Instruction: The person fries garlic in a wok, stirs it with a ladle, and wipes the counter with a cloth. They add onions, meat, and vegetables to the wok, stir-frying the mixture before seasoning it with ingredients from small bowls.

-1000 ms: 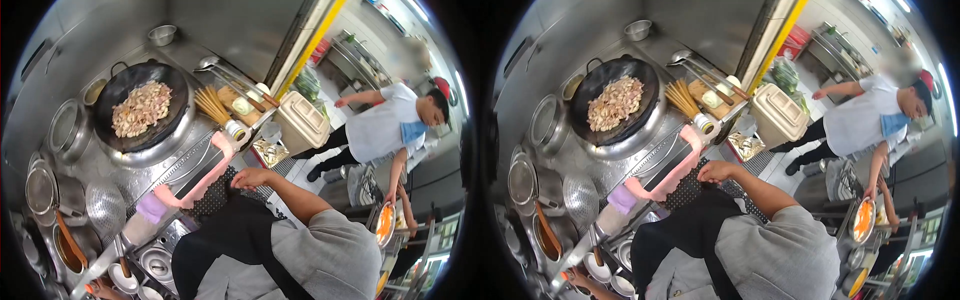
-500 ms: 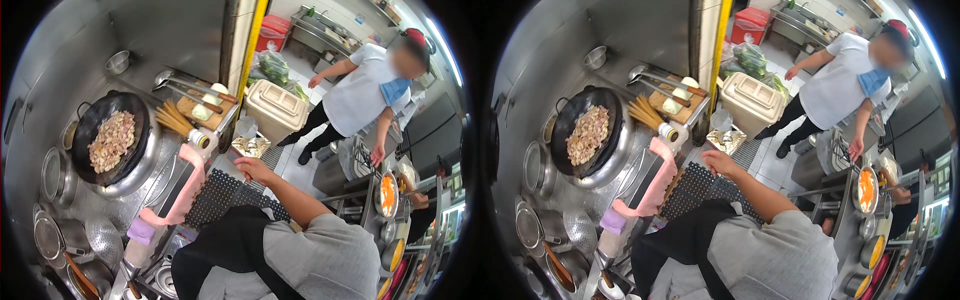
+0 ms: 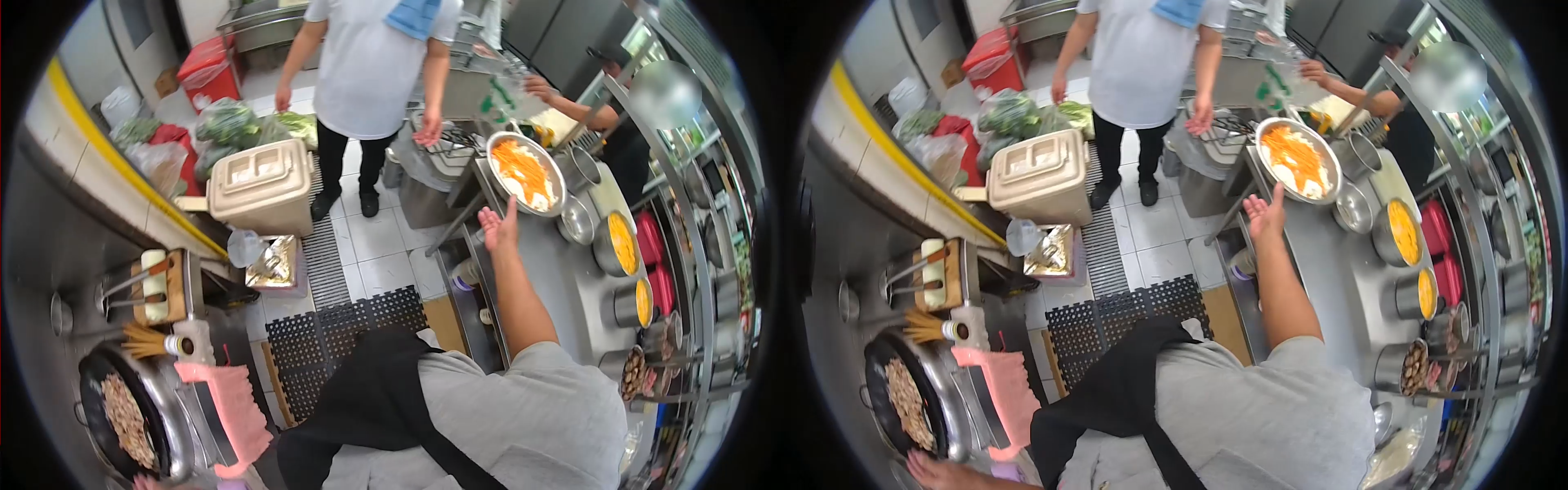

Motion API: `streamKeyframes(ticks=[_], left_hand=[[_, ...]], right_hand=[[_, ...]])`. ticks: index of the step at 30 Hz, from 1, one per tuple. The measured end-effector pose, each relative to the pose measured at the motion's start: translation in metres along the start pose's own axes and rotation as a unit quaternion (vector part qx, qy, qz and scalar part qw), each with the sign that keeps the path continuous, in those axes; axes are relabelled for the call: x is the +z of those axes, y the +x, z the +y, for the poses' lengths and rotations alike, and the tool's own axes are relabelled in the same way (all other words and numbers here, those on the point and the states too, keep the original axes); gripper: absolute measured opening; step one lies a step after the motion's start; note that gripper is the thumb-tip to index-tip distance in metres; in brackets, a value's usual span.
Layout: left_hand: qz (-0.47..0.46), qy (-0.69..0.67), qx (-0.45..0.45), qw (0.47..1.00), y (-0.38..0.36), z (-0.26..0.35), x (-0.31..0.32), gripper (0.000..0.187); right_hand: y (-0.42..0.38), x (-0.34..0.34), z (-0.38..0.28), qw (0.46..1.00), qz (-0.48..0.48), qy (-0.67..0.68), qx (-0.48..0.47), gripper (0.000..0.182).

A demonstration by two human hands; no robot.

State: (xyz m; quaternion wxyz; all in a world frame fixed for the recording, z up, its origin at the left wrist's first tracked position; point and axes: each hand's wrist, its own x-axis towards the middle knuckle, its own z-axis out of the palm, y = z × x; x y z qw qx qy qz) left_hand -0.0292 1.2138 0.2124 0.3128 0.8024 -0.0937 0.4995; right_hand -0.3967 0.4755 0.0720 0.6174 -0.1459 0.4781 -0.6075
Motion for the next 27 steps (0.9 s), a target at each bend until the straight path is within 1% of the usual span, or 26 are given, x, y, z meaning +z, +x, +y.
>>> streamKeyframes(ticks=[1, 2, 3, 4, 5, 6, 7, 8, 10, 11, 12, 13, 14, 15, 16, 18, 19, 20, 21, 22, 23, 24, 25, 26, 27], left_hand=[[-0.064, 0.072, 0.147, 0.985, -0.005, -0.016, 0.032, 0.034], [-0.048, -0.086, -0.035, 0.995, -0.01, 0.039, 0.075, 0.03], [-0.121, -0.121, -0.076, 0.982, -0.015, 0.077, 0.102, 0.031], [-0.18, -0.222, -0.113, 0.951, -0.023, 0.118, 0.127, 0.031], [-0.215, -0.303, -0.164, 0.914, -0.041, 0.131, 0.157, 0.031], [-0.272, -0.339, -0.136, 0.89, -0.054, 0.161, 0.175, 0.031], [-0.327, -0.36, -0.153, 0.86, -0.069, 0.184, 0.193, 0.032], [-0.381, -0.377, -0.17, 0.827, -0.084, 0.204, 0.206, 0.034], [-0.455, -0.418, -0.191, 0.762, -0.114, 0.255, 0.215, 0.036], [-0.495, -0.427, -0.2, 0.729, -0.132, 0.27, 0.219, 0.037], [-0.535, -0.433, -0.21, 0.694, -0.147, 0.28, 0.22, 0.038], [-0.585, -0.436, -0.206, 0.652, -0.157, 0.293, 0.22, 0.042], [-0.632, -0.435, -0.203, 0.609, -0.165, 0.302, 0.218, 0.047], [-0.659, -0.456, -0.232, 0.551, -0.177, 0.306, 0.22, 0.052], [-0.68, -0.474, -0.262, 0.495, -0.187, 0.308, 0.222, 0.056], [-0.705, -0.462, -0.349, 0.41, -0.194, 0.31, 0.229, 0.066], [-0.7, -0.46, -0.374, 0.399, -0.197, 0.307, 0.233, 0.069], [-0.69, -0.458, -0.401, 0.392, -0.197, 0.3, 0.234, 0.072], [-0.666, -0.46, -0.447, 0.381, -0.193, 0.292, 0.23, 0.073], [-0.634, -0.467, -0.49, 0.373, -0.187, 0.283, 0.227, 0.074], [-0.618, -0.481, -0.503, 0.367, -0.181, 0.272, 0.223, 0.073], [-0.594, -0.497, -0.518, 0.364, -0.175, 0.255, 0.217, 0.072], [-0.561, -0.51, -0.553, 0.346, -0.178, 0.239, 0.211, 0.068], [-0.519, -0.525, -0.581, 0.343, -0.181, 0.206, 0.209, 0.065], [-0.446, -0.537, -0.604, 0.385, -0.18, 0.175, 0.202, 0.062]], right_hand=[[0.016, -0.006, -0.018, 0.999, 0.026, 0.019, 0.001, 0.097], [0.028, -0.011, -0.033, 0.998, 0.051, 0.039, 0.002, 0.1], [0.033, -0.015, -0.048, 0.997, 0.057, 0.041, 0.008, 0.08], [0.049, -0.023, -0.056, 0.999, 0.022, 0.032, -0.002, 0.073], [0.072, -0.035, -0.058, 1.0, -0.014, 0.021, -0.009, 0.066], [0.089, -0.042, -0.061, 0.999, -0.05, 0.01, -0.016, 0.06], [0.091, -0.039, -0.068, 0.999, -0.029, 0.031, 0.016, 0.051], [0.089, -0.041, -0.068, 0.999, -0.031, 0.033, 0.02, 0.05], [0.08, -0.049, -0.063, 0.998, -0.038, 0.033, 0.033, 0.048], [0.066, -0.057, -0.057, 0.996, -0.081, 0.012, 0.023, 0.048], [0.057, -0.066, -0.044, 0.998, -0.063, -0.002, 0.009, 0.049], [0.033, -0.069, -0.036, 0.997, -0.071, -0.04, 0.003, 0.052], [0.001, -0.066, -0.033, 0.993, -0.097, -0.067, 0.027, 0.056], [-0.015, -0.069, -0.022, 0.986, -0.124, -0.104, 0.034, 0.058], [-0.026, -0.074, -0.008, 0.978, -0.154, -0.125, 0.065, 0.058], [-0.082, -0.048, 0.012, 0.964, -0.183, -0.16, 0.105, 0.058], [-0.094, -0.042, 0.029, 0.948, -0.218, -0.183, 0.14, 0.058], [-0.108, -0.034, 0.049, 0.927, -0.258, -0.206, 0.178, 0.058], [-0.136, -0.013, 0.066, 0.922, -0.271, -0.188, 0.205, 0.06], [-0.165, 0.008, 0.082, 0.907, -0.309, -0.181, 0.221, 0.06], [-0.176, 0.015, 0.106, 0.886, -0.352, -0.177, 0.243, 0.06], [-0.197, 0.03, 0.122, 0.862, -0.384, -0.194, 0.269, 0.06], [-0.218, 0.043, 0.136, 0.835, -0.417, -0.211, 0.291, 0.059], [-0.251, 0.067, 0.146, 0.801, -0.446, -0.238, 0.32, 0.059], [-0.274, 0.081, 0.165, 0.761, -0.494, -0.258, 0.332, 0.058]])
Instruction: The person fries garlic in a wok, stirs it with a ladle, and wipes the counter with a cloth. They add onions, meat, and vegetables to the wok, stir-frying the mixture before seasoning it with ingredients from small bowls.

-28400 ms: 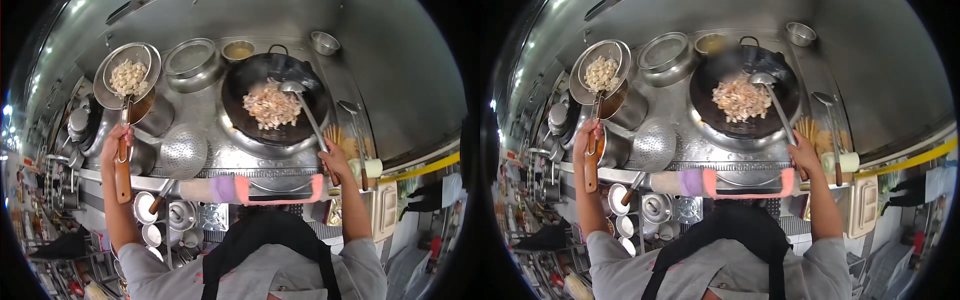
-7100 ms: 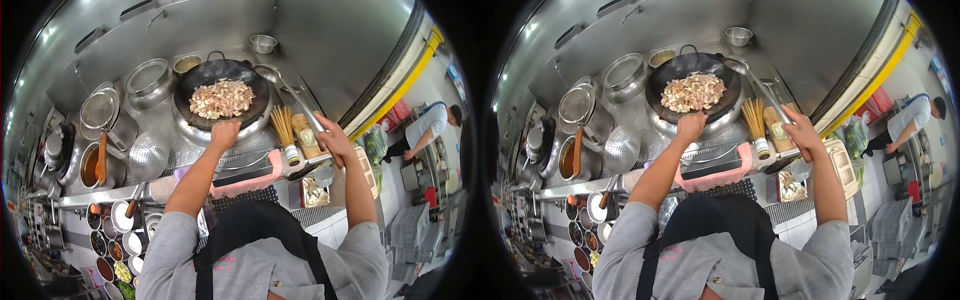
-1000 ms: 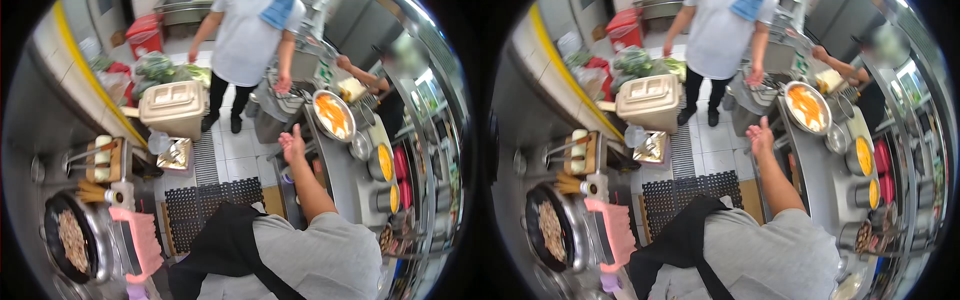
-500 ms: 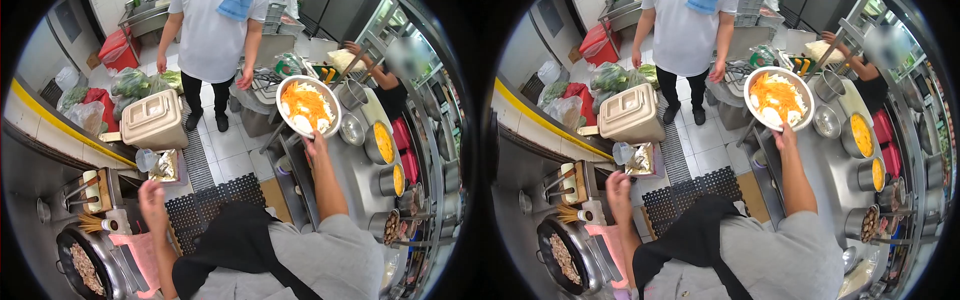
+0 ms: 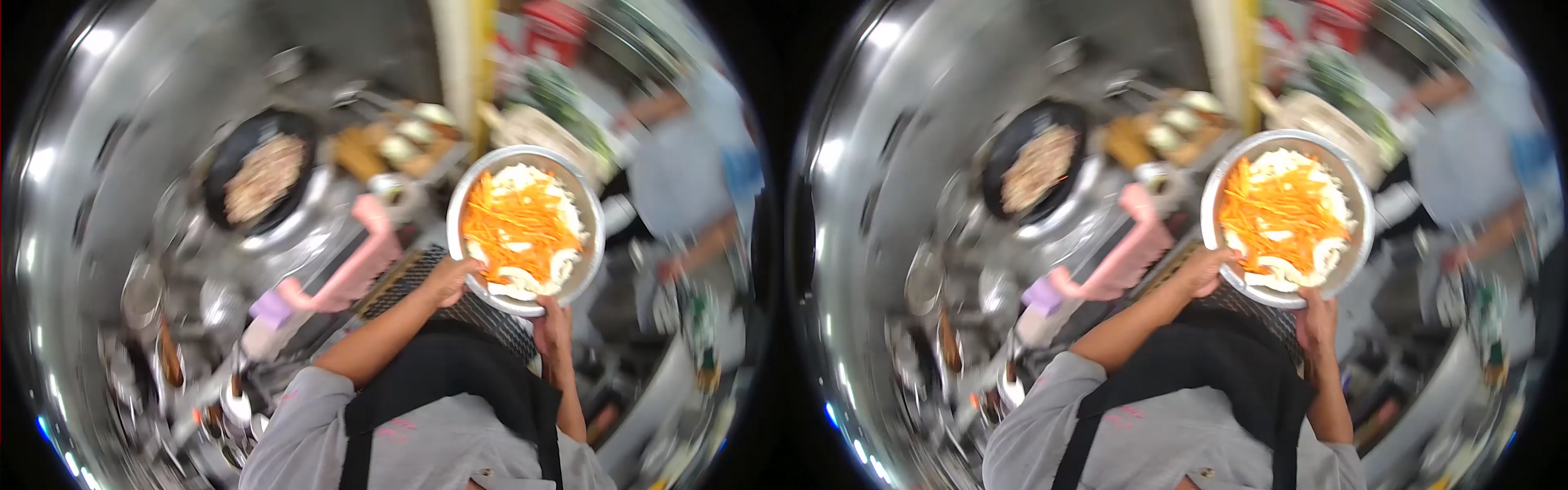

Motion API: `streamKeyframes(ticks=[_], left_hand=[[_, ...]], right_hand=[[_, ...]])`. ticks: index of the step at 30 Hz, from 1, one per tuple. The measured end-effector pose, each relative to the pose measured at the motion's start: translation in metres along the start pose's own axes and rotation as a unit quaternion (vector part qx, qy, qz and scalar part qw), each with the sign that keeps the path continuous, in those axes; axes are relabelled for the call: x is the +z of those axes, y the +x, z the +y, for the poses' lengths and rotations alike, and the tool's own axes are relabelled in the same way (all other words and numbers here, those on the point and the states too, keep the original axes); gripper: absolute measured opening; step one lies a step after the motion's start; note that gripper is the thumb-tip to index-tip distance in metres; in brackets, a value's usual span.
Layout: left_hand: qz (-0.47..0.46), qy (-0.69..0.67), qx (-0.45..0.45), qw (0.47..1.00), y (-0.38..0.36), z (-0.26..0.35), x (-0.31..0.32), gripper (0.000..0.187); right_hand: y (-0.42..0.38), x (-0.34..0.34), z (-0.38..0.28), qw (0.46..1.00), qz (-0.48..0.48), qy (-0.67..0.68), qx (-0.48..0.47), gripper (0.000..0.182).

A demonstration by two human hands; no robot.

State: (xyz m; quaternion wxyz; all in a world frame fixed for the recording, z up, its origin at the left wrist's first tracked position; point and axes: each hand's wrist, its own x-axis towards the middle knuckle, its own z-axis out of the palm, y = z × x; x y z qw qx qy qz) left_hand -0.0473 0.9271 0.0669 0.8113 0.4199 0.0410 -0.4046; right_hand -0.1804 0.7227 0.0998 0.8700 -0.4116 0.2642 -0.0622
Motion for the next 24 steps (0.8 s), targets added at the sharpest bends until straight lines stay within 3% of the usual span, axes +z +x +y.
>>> streamKeyframes(ticks=[3, 5, 6, 7, 8, 9, 10, 11, 12, 14, 17, 20, 23, 24], left_hand=[[0.142, -0.035, 0.21, 0.967, -0.063, 0.079, -0.041, 0.053], [0.235, -0.115, 0.194, 0.945, -0.107, 0.124, -0.092, 0.045], [0.288, -0.007, 0.183, 0.94, -0.132, 0.144, -0.131, 0.037], [0.287, -0.08, 0.322, 0.899, -0.153, 0.168, -0.137, 0.029], [0.42, 0.063, 0.298, 0.855, -0.18, 0.193, -0.158, 0.027], [0.432, 0.086, 0.328, 0.836, -0.2, 0.224, -0.164, 0.032], [0.445, 0.11, 0.356, 0.815, -0.22, 0.255, -0.169, 0.038], [0.475, 0.146, 0.439, 0.749, -0.224, 0.277, -0.179, 0.061], [0.454, 0.246, 0.465, 0.719, -0.235, 0.3, -0.215, 0.069], [0.503, 0.408, 0.488, 0.585, -0.24, 0.338, -0.246, 0.073], [0.534, 0.507, 0.469, 0.488, -0.245, 0.374, -0.295, 0.078], [0.611, 0.525, 0.369, 0.464, -0.266, 0.405, -0.318, 0.078], [0.665, 0.453, 0.367, 0.466, -0.273, 0.418, -0.352, 0.077], [0.67, 0.47, 0.385, 0.426, -0.272, 0.422, -0.36, 0.079]], right_hand=[[0.051, 0.103, 0.022, 0.982, -0.148, -0.098, 0.066, 0.053], [0.066, 0.173, 0.034, 0.95, -0.271, -0.11, 0.11, 0.059], [0.067, 0.205, 0.033, 0.929, -0.336, -0.101, 0.118, 0.06], [0.069, 0.231, 0.034, 0.905, -0.397, -0.088, 0.123, 0.062], [0.076, 0.246, 0.038, 0.896, -0.41, -0.087, 0.147, 0.064], [0.083, 0.256, 0.044, 0.886, -0.423, -0.085, 0.171, 0.068], [0.091, 0.262, 0.052, 0.883, -0.426, -0.104, 0.167, 0.062], [0.096, 0.266, 0.058, 0.881, -0.424, -0.126, 0.169, 0.059], [0.099, 0.268, 0.063, 0.878, -0.423, -0.148, 0.17, 0.056], [0.105, 0.268, 0.078, 0.883, -0.399, -0.185, 0.163, 0.046], [0.11, 0.268, 0.092, 0.876, -0.382, -0.243, 0.166, 0.044], [0.115, 0.266, 0.089, 0.887, -0.351, -0.26, 0.151, 0.043], [0.127, 0.251, 0.085, 0.9, -0.317, -0.269, 0.132, 0.045], [0.129, 0.249, 0.082, 0.905, -0.303, -0.271, 0.127, 0.045]])
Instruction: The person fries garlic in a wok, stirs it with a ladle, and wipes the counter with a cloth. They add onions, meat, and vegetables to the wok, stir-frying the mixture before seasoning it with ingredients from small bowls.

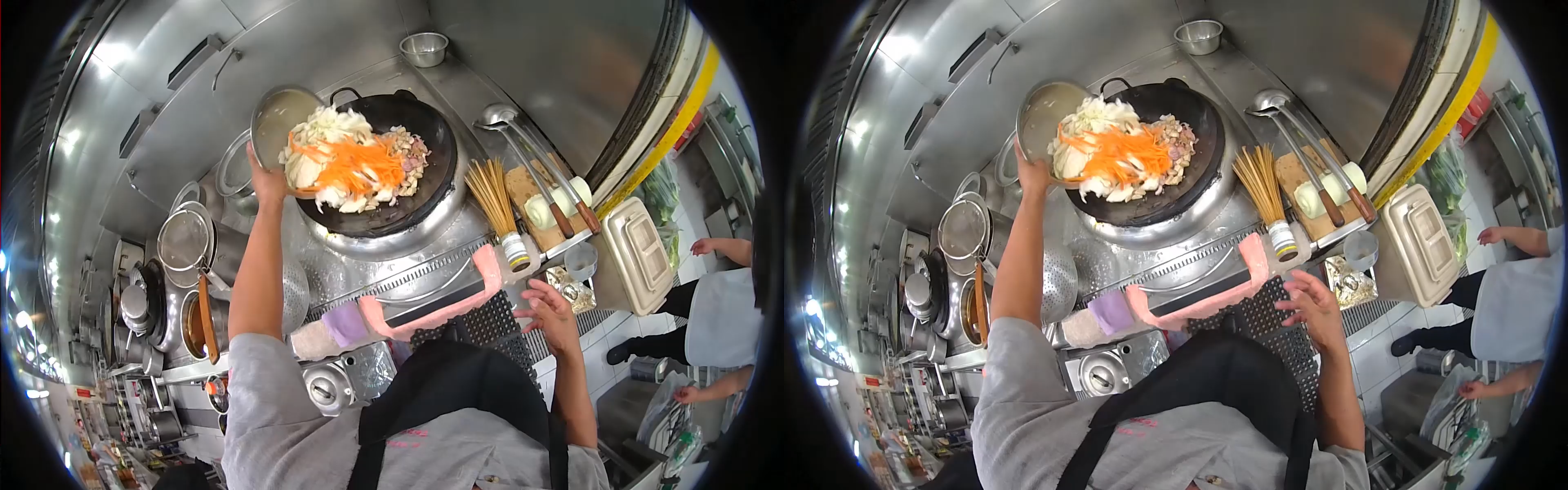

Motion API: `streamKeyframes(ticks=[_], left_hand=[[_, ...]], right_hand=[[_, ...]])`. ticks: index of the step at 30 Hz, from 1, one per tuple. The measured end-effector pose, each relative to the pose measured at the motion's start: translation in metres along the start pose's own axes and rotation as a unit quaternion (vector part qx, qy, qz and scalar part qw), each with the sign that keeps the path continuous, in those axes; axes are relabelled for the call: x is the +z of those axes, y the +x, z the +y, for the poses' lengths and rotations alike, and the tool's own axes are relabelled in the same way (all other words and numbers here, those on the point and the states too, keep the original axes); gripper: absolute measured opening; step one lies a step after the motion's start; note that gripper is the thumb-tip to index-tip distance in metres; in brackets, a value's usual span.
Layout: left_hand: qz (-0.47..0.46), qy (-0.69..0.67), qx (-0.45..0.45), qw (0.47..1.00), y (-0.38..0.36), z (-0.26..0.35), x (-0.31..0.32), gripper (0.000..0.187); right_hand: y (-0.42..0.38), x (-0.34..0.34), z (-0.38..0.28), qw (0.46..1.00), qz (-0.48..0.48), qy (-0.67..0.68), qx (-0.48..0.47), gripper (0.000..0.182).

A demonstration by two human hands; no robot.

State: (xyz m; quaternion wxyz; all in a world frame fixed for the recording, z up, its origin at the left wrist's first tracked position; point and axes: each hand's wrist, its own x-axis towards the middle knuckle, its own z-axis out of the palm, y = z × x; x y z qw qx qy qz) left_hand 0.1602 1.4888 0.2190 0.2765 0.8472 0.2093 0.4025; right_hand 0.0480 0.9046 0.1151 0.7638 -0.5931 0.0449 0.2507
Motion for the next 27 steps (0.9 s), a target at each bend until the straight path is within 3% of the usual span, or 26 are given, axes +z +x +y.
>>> streamKeyframes(ticks=[3, 6, 9, 10, 14, 17, 20, 23, 26, 27], left_hand=[[-0.006, -0.026, -0.009, 1.0, -0.003, -0.011, 0.003, 0.079], [0.005, 0.028, 0.093, 0.995, -0.002, 0.001, 0.004, 0.079], [0.017, 0.0, 0.103, 0.995, 0.012, -0.01, -0.002, 0.078], [0.031, -0.045, 0.041, 0.998, 0.016, -0.014, -0.006, 0.078], [0.063, -0.255, -0.021, 0.965, 0.03, -0.056, -0.018, 0.074], [0.039, -0.26, -0.076, 0.962, 0.025, -0.038, -0.026, 0.079], [-0.008, -0.202, -0.02, 0.979, 0.018, -0.017, -0.026, 0.077], [0.056, 0.001, 0.019, 0.998, 0.016, -0.013, -0.023, 0.076], [0.119, -0.044, -0.056, 0.99, 0.015, -0.04, -0.027, 0.073], [0.118, -0.116, -0.086, 0.982, 0.011, -0.041, -0.031, 0.071]], right_hand=[[0.003, -0.009, 0.003, 0.999, 0.031, 0.006, -0.003, 0.045], [0.009, -0.009, 0.006, 0.999, 0.049, -0.004, 0.008, 0.043], [0.014, -0.007, 0.005, 0.999, 0.043, -0.018, 0.0, 0.043], [0.013, -0.007, 0.005, 0.999, 0.049, -0.021, -0.001, 0.043], [0.009, -0.013, 0.009, 0.997, 0.068, -0.024, -0.006, 0.043], [0.003, -0.019, 0.015, 0.997, 0.073, -0.022, 0.003, 0.044], [0.002, -0.021, 0.014, 0.997, 0.074, -0.028, 0.003, 0.044], [-0.006, -0.023, 0.014, 0.995, 0.088, -0.035, 0.002, 0.047], [-0.018, -0.036, 0.018, 0.994, 0.099, -0.041, -0.002, 0.048], [-0.026, -0.044, 0.022, 0.994, 0.103, -0.044, -0.001, 0.048]])
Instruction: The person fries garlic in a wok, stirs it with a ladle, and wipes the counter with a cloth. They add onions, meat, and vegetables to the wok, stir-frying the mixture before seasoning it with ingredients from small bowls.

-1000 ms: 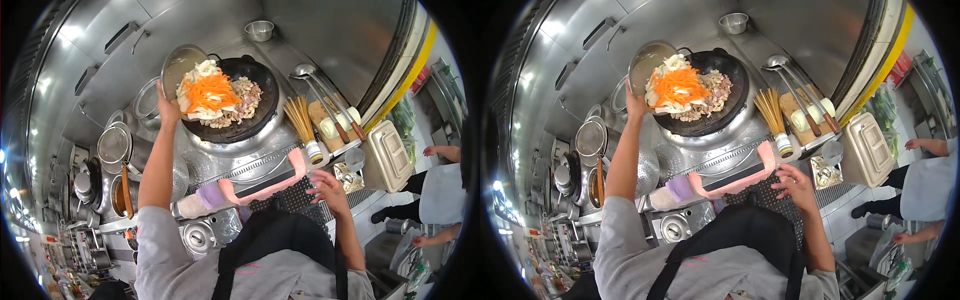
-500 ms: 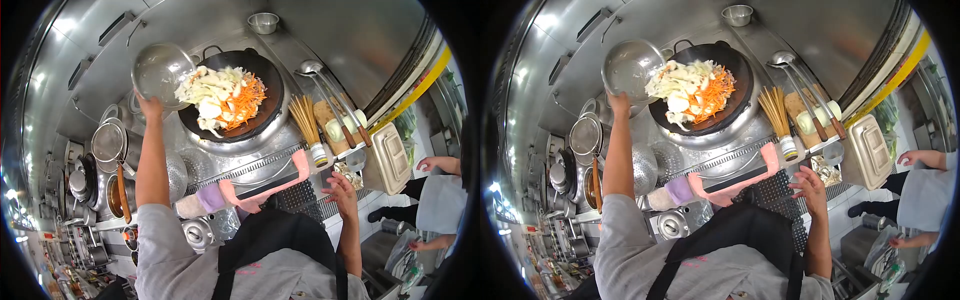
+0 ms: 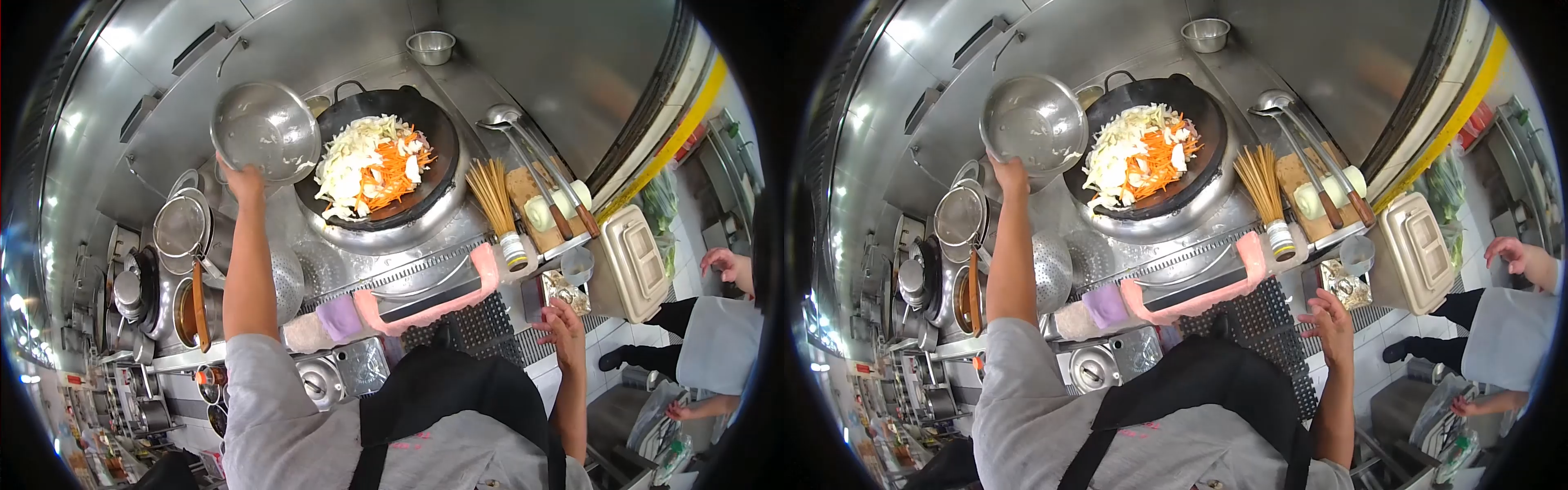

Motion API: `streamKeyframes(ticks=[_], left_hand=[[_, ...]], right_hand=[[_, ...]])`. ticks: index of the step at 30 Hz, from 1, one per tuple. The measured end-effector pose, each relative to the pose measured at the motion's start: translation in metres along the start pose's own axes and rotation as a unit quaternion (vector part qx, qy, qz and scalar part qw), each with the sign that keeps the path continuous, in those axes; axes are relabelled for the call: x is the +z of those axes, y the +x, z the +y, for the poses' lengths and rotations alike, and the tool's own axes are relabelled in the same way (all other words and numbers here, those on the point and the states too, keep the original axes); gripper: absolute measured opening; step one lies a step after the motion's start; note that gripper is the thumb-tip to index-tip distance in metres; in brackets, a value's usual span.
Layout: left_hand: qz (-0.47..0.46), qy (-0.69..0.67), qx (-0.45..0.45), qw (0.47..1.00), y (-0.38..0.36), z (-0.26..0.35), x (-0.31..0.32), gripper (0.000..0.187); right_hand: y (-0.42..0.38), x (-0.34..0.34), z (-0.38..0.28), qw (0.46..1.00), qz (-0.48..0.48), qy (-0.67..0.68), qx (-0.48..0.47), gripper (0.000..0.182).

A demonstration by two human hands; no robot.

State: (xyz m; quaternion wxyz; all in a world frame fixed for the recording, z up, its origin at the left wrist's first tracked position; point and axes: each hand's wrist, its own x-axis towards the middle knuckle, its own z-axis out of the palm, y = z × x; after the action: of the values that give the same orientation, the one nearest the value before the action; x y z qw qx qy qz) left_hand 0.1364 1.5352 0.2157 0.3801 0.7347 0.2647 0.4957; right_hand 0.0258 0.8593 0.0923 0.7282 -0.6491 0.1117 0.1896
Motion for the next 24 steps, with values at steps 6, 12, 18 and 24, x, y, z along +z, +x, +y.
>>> streamKeyframes(ticks=[6, 12, 18, 24], left_hand=[[-0.036, -0.217, -0.265, 0.939, -0.071, 0.059, -0.023, 0.063], [-0.234, -0.32, -0.376, 0.837, -0.232, 0.141, -0.001, 0.047], [-0.473, -0.345, -0.443, 0.679, -0.441, 0.212, 0.07, 0.049], [-0.523, -0.485, -0.424, 0.557, -0.586, 0.285, 0.131, 0.055]], right_hand=[[-0.038, -0.059, 0.042, 1.0, -0.013, -0.012, 0.006, 0.048], [-0.092, -0.119, 0.061, 1.0, 0.006, -0.018, 0.021, 0.05], [-0.158, -0.184, 0.074, 0.997, 0.068, 0.023, -0.011, 0.049], [-0.203, -0.211, 0.093, 0.99, 0.142, 0.018, 0.001, 0.051]])
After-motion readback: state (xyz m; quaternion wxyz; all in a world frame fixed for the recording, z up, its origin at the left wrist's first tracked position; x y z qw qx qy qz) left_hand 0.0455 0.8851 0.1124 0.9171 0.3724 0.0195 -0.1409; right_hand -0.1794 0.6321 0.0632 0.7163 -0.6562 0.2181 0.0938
